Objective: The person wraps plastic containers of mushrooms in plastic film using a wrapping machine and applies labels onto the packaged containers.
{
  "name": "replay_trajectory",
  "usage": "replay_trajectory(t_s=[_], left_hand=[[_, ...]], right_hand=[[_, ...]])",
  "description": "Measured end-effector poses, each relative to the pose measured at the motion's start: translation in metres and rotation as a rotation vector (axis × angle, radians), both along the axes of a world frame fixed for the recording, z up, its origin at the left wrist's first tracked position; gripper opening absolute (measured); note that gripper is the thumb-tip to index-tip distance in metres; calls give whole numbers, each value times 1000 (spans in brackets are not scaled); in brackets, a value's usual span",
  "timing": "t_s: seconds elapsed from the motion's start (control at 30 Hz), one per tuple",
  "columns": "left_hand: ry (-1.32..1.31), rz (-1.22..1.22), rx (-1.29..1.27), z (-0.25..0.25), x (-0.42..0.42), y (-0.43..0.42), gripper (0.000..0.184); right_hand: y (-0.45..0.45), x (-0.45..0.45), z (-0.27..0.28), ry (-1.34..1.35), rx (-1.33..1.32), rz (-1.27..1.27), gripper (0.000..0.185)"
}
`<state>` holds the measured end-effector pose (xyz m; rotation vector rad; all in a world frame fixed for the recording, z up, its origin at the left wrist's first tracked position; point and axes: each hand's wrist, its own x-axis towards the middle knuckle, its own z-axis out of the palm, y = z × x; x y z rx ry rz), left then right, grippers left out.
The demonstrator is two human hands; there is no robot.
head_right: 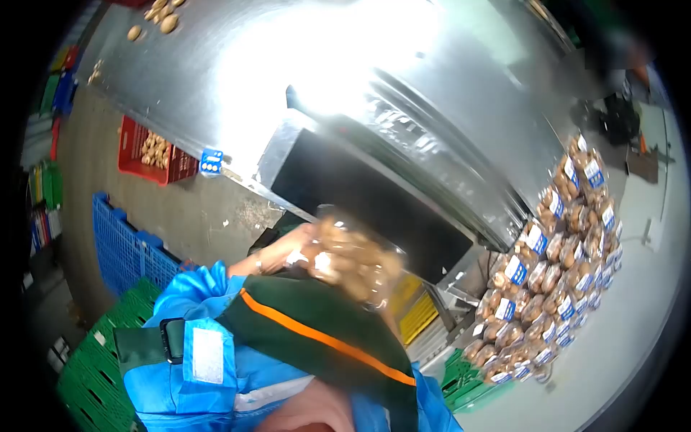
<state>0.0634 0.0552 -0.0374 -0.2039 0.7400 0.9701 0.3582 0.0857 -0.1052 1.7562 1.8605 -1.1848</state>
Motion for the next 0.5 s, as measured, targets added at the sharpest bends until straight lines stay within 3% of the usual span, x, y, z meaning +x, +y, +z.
replay_trajectory(t_s=[0.03,0.1,0.17,0.23,0.3,0.37,0.43,0.47,0.5], left_hand=[[-27,-44,69,-2,1,2,25],[-407,68,75,0,-2,0,28],[-708,164,241,-8,3,-3,31],[-924,197,581,-39,15,7,34],[-118,33,638,105,-64,13,38],[-264,140,564,106,-75,11,36],[57,60,512,141,-98,17,29],[241,149,478,140,-105,18,27],[416,245,436,135,-114,17,24]], right_hand=[[6,-8,1,23,-36,-64,30],[21,-21,11,98,-86,-172,30],[32,-36,33,173,-134,-231,31],[42,-61,62,268,-178,-282,31],[49,-93,101,386,-226,-339,32],[51,-132,147,504,-291,-396,32],[60,-174,187,673,-324,-417,33],[68,-193,203,809,-322,-415,33],[77,-207,221,1225,-364,-349,44]])
